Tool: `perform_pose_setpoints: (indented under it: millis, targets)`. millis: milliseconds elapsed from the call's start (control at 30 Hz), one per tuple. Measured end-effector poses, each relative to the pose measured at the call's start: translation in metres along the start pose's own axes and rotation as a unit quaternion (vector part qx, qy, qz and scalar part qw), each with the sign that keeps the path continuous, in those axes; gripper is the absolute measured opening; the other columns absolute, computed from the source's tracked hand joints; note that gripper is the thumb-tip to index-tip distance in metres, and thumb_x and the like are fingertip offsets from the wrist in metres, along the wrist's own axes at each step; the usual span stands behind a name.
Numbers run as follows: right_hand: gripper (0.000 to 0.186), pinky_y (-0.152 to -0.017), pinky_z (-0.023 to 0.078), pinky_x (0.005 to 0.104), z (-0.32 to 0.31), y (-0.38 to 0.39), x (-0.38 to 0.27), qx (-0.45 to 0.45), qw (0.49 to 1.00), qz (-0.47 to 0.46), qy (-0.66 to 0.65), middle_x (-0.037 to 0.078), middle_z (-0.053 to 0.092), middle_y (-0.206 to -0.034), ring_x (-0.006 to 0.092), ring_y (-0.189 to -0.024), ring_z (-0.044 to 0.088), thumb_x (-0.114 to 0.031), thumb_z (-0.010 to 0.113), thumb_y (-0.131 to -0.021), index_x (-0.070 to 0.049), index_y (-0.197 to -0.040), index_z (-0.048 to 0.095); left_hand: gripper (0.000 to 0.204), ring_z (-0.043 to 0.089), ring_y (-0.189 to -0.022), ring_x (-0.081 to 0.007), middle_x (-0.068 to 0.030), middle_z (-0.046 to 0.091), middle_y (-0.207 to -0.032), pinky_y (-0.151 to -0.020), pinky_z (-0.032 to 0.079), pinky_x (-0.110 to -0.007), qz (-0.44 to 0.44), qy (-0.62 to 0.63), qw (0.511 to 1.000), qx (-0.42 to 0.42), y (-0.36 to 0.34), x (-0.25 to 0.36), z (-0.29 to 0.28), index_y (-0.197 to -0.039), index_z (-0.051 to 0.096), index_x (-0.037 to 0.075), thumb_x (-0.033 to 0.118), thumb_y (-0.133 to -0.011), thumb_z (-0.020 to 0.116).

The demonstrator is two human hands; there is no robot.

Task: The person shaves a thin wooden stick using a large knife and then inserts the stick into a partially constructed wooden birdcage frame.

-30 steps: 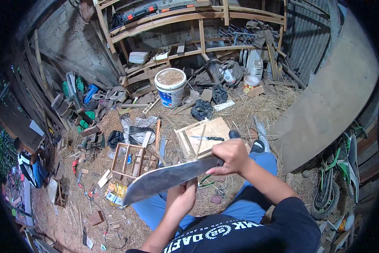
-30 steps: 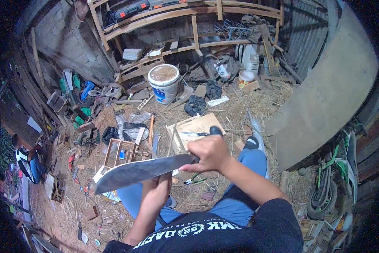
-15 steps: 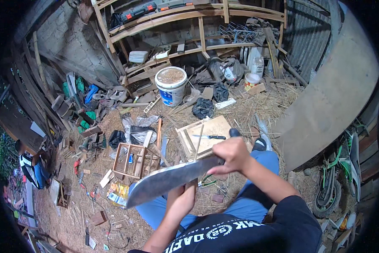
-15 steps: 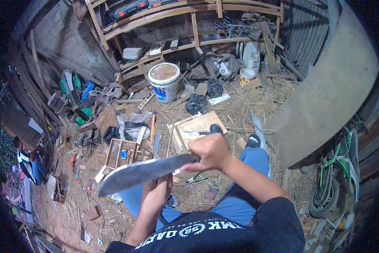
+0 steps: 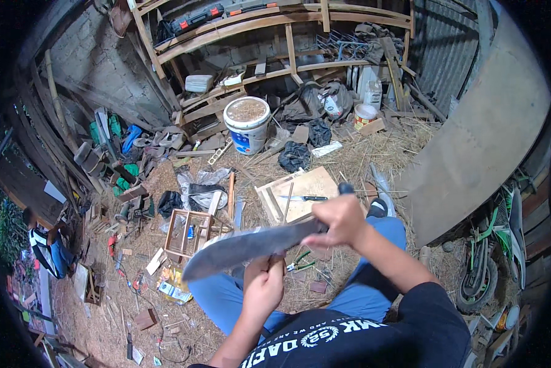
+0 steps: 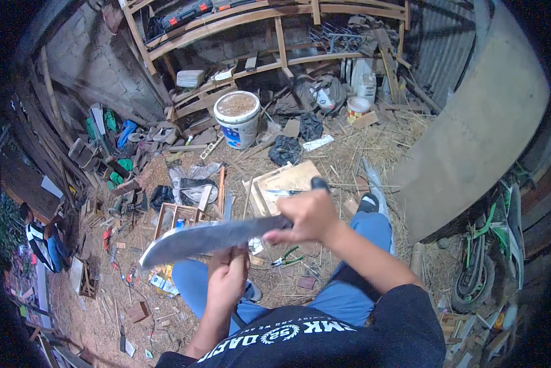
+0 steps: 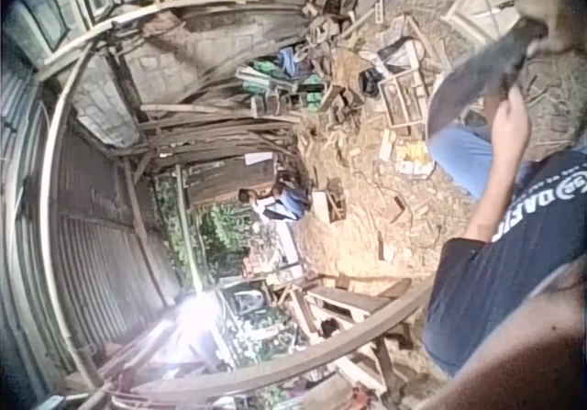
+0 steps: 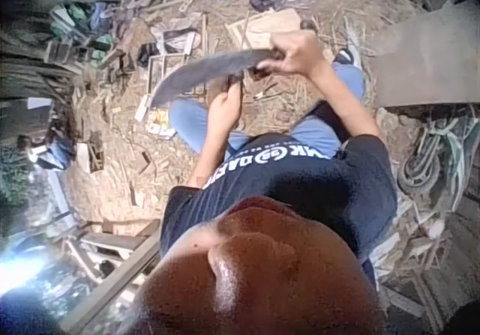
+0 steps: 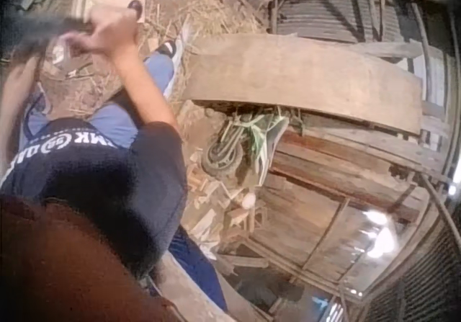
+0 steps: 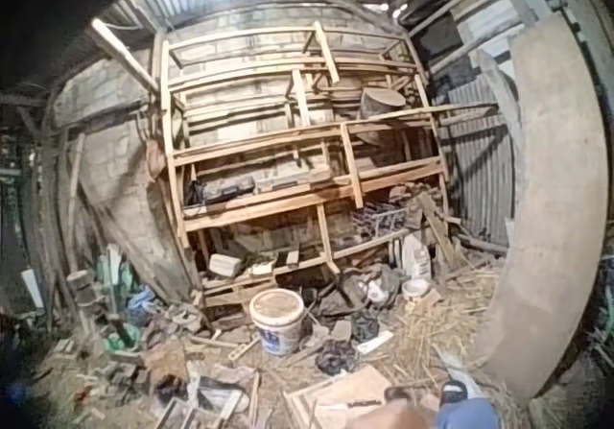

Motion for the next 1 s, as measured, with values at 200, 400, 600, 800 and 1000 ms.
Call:
perform_pose_setpoints:
  millis: [200, 400, 600, 800, 1000]
  targets:
    - [0.064, -0.051, 0.048, 0.0434, -0.012, 0.002, 0.097, 0.084, 0.956, 0.276, -0.053, 0.015, 0.063, -0.062, 0.0337, -0.055, 0.065, -0.066, 0.06, -0.092, -0.006, -0.071, 0.066, 0.024, 0.035, -0.059, -0.002, 0.0062, 0.043, -0.068, -0.052, 0.029, -0.021, -0.099, 0.194, 0.975, -0.041, 0.009, 0.002, 0.002, -0.096, 0.055, 0.005, 0.021, -0.111, 0.046]
    - [0.064, -0.05, 0.048, 0.0393, 0.008, 0.009, -0.008, -0.025, 0.998, 0.042, -0.049, 0.01, 0.058, -0.059, 0.0285, -0.054, 0.063, -0.069, 0.07, -0.081, -0.008, -0.068, 0.057, 0.024, 0.04, -0.06, -0.0055, 0.0029, 0.046, -0.067, -0.054, 0.033, -0.025, -0.066, 0.078, 0.995, -0.015, -0.003, -0.015, 0.0, -0.092, 0.056, 0.002, 0.019, -0.109, 0.049]
    - [0.065, -0.051, 0.049, 0.0424, 0.0, 0.003, 0.065, 0.039, 0.985, 0.17, -0.005, 0.013, 0.057, -0.055, 0.0335, -0.054, 0.064, -0.069, 0.062, -0.088, -0.007, -0.067, 0.06, 0.028, 0.034, -0.053, -0.0021, 0.0065, 0.042, -0.065, -0.047, 0.026, -0.02, -0.088, 0.189, 0.976, -0.061, 0.001, 0.001, 0.002, -0.096, 0.054, 0.007, 0.028, -0.111, 0.044]
    - [0.068, -0.051, 0.047, 0.0428, 0.012, 0.024, 0.05, 0.064, 0.979, 0.18, -0.067, 0.015, 0.056, -0.058, 0.0354, -0.054, 0.063, -0.071, 0.057, -0.091, -0.005, -0.072, 0.063, 0.027, 0.031, -0.049, -0.0014, 0.007, 0.042, -0.065, -0.043, 0.023, -0.021, -0.159, 0.232, 0.955, -0.096, 0.0, -0.008, 0.003, -0.096, 0.053, 0.009, 0.03, -0.111, 0.045]
    - [0.063, -0.049, 0.049, 0.0419, 0.0, 0.009, -0.001, -0.002, 1.0, 0.011, -0.029, 0.011, 0.058, -0.053, 0.0311, -0.05, 0.064, -0.07, 0.063, -0.087, -0.009, -0.068, 0.063, 0.027, 0.03, -0.047, -0.0018, 0.0076, 0.04, -0.061, -0.042, 0.022, -0.021, -0.136, 0.159, 0.976, -0.066, 0.001, -0.003, 0.007, -0.097, 0.053, 0.01, 0.031, -0.111, 0.046]
Point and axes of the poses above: each hand's wrist, its own y-axis away from the middle knuckle, its own z-axis out of the palm, x = y × z, the point moved 5 cm from there along -y, towards the middle knuckle
